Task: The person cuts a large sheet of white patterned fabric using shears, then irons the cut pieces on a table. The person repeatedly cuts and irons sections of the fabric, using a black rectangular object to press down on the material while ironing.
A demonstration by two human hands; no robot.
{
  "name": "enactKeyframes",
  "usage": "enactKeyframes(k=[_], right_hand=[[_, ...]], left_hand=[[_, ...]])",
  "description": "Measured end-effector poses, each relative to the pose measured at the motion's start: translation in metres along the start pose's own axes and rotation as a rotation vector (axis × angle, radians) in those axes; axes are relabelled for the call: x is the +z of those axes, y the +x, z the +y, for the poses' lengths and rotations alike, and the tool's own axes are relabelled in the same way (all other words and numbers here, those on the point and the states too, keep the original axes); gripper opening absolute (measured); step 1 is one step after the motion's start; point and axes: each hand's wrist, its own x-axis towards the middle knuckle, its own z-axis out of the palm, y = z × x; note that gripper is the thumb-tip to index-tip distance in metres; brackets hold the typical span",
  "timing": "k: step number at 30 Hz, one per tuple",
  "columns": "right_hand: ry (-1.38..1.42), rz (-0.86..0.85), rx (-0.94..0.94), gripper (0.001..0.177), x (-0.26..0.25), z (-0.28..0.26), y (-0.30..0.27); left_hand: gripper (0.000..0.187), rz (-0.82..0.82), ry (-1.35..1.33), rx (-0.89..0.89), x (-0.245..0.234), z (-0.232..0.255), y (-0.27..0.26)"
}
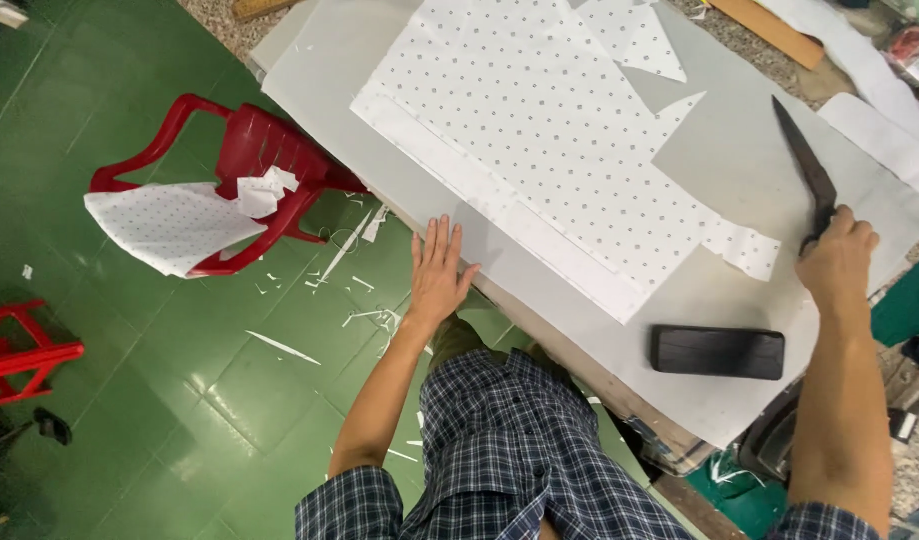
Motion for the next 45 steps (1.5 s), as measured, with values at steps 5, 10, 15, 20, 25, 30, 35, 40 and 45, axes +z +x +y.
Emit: enactKeyframes(k=[5, 10, 15, 20, 25, 30, 35, 40, 45], right_hand=[[0.298, -0.276, 0.435, 0.042, -0.055, -0.055, -0.017], [0.429, -0.060, 0.653, 0.050, -0.051, -0.094, -0.044], [0.473, 0.016, 0.658, 0.035, -0.053, -0.129, -0.045], [0.303, 0.091, 0.578, 0.057, -0.026, -0.120, -0.041], [-0.061, 0.065, 0.429, 0.045, -0.025, -0.085, -0.068], [-0.118, 0.243, 0.484, 0.041, -0.143, -0.071, -0.173], [-0.125, -0.221, 0.711, 0.075, -0.148, -0.050, -0.270], [0.771, -0.334, 1.203, 0.041, -0.177, -0.034, -0.248], [0.748, -0.270, 1.152, 0.034, -0.149, -0.017, -0.255]], left_hand=[[0.077, -0.050, 0.024, 0.035, -0.009, -0.071, 0.059], [0.075, -0.052, -0.066, 0.241, -0.003, -0.066, 0.105], [0.079, -0.427, -0.021, 0.484, 0.013, 0.018, 0.099], [0.081, -0.573, 0.056, 0.725, 0.033, 0.115, 0.064], [0.072, -0.115, -0.362, 0.913, 0.075, 0.222, 0.026], [0.080, -0.213, -0.212, 0.856, 0.085, 0.310, 0.019], [0.091, -0.295, 0.146, 0.770, 0.101, 0.342, 0.022], [0.065, -0.282, -0.112, 0.811, 0.100, 0.324, 0.020], [0.066, -0.327, -0.194, 0.862, 0.063, 0.250, 0.016]])
